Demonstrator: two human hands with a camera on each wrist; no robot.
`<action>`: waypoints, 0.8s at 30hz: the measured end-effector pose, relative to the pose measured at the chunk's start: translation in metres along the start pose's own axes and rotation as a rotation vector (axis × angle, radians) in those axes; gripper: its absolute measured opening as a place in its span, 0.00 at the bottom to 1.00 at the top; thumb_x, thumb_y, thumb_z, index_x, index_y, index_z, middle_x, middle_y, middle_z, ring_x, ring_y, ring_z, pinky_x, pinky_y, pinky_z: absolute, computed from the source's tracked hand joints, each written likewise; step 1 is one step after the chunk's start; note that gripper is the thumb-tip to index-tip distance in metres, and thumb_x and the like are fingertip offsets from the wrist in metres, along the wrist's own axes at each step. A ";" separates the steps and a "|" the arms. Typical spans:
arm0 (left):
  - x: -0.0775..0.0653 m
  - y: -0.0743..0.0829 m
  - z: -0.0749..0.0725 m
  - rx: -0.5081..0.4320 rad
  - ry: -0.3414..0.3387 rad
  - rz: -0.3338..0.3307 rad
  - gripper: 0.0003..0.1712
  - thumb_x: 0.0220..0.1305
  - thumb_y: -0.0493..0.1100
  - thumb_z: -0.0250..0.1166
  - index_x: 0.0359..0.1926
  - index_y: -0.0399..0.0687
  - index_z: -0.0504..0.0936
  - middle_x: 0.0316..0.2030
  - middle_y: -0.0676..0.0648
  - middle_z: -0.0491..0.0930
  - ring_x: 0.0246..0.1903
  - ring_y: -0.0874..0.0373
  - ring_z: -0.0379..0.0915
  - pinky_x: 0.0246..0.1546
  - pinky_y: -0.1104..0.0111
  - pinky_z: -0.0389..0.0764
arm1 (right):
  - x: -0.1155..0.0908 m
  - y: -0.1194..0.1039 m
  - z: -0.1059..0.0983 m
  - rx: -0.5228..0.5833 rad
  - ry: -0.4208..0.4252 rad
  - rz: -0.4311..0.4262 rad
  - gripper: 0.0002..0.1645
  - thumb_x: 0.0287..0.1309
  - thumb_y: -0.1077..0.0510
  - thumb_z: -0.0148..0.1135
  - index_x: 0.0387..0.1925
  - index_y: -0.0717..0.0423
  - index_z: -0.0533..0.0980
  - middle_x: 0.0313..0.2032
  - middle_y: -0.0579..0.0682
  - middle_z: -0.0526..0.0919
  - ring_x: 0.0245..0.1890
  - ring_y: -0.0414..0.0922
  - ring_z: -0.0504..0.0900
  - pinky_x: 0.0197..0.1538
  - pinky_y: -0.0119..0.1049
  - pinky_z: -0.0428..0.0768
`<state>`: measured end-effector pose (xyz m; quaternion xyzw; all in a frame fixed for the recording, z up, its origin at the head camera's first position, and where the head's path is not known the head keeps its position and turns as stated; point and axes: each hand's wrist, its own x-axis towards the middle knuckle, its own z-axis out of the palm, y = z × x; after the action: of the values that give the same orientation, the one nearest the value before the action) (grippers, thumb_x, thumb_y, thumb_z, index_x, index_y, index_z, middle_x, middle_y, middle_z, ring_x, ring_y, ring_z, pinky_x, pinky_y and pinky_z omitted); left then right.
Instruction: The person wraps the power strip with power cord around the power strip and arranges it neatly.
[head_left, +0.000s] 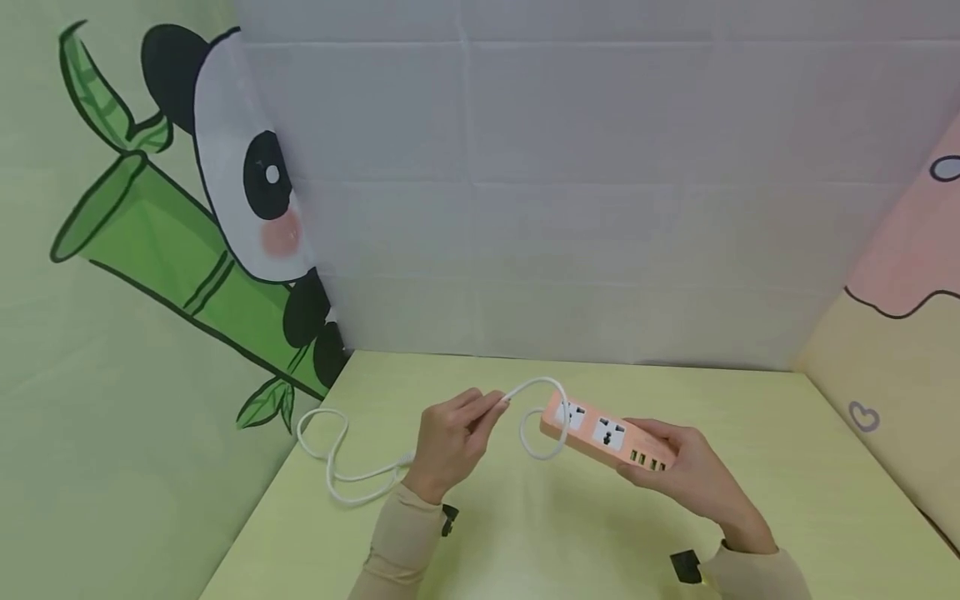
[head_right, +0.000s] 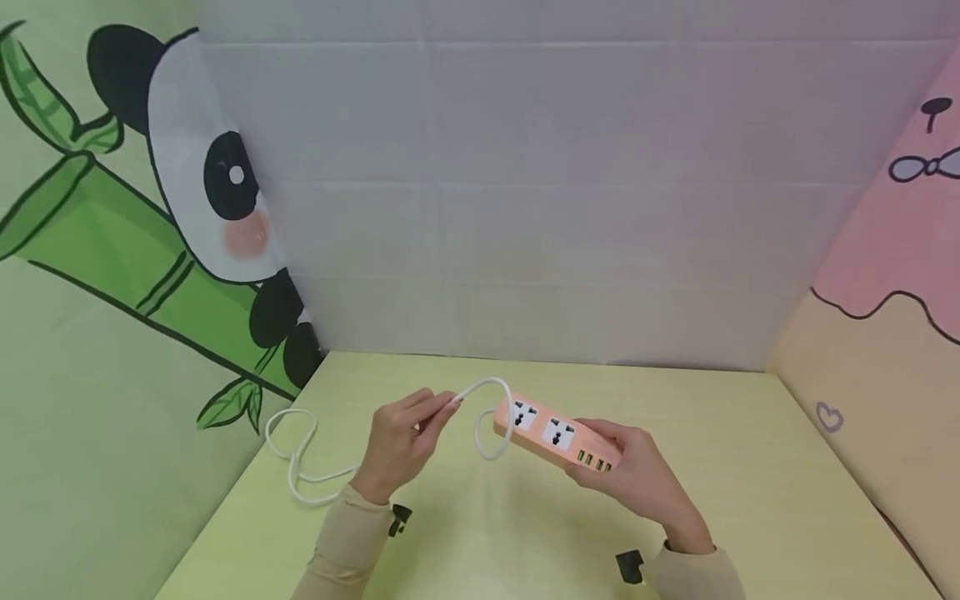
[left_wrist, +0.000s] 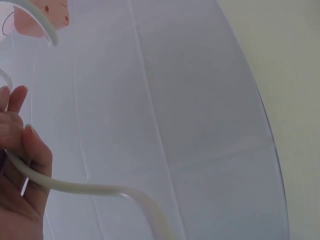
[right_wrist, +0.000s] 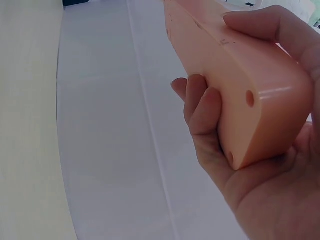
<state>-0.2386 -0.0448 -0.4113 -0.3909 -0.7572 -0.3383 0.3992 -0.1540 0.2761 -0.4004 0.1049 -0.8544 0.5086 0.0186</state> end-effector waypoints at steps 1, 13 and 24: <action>0.000 0.000 0.001 -0.001 -0.003 -0.001 0.05 0.64 0.37 0.70 0.39 0.43 0.91 0.20 0.54 0.74 0.16 0.71 0.58 0.18 0.85 0.59 | -0.001 0.000 0.000 0.004 -0.005 -0.009 0.35 0.56 0.56 0.76 0.64 0.60 0.75 0.46 0.56 0.83 0.33 0.38 0.76 0.31 0.33 0.79; -0.002 0.002 -0.001 0.011 -0.053 -0.027 0.05 0.63 0.36 0.71 0.40 0.45 0.90 0.19 0.54 0.72 0.18 0.72 0.57 0.19 0.85 0.58 | -0.003 0.000 0.004 0.054 -0.067 -0.105 0.30 0.56 0.60 0.75 0.61 0.57 0.77 0.44 0.55 0.84 0.32 0.38 0.77 0.31 0.32 0.79; -0.005 0.002 -0.002 -0.012 -0.160 -0.056 0.05 0.66 0.40 0.70 0.40 0.45 0.90 0.18 0.56 0.69 0.19 0.72 0.55 0.20 0.83 0.58 | -0.008 0.000 0.004 0.091 -0.078 -0.171 0.31 0.55 0.63 0.75 0.61 0.56 0.77 0.43 0.47 0.86 0.34 0.39 0.78 0.34 0.34 0.80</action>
<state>-0.2342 -0.0475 -0.4145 -0.3980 -0.7952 -0.3216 0.3254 -0.1456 0.2740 -0.4033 0.1977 -0.8184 0.5391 0.0238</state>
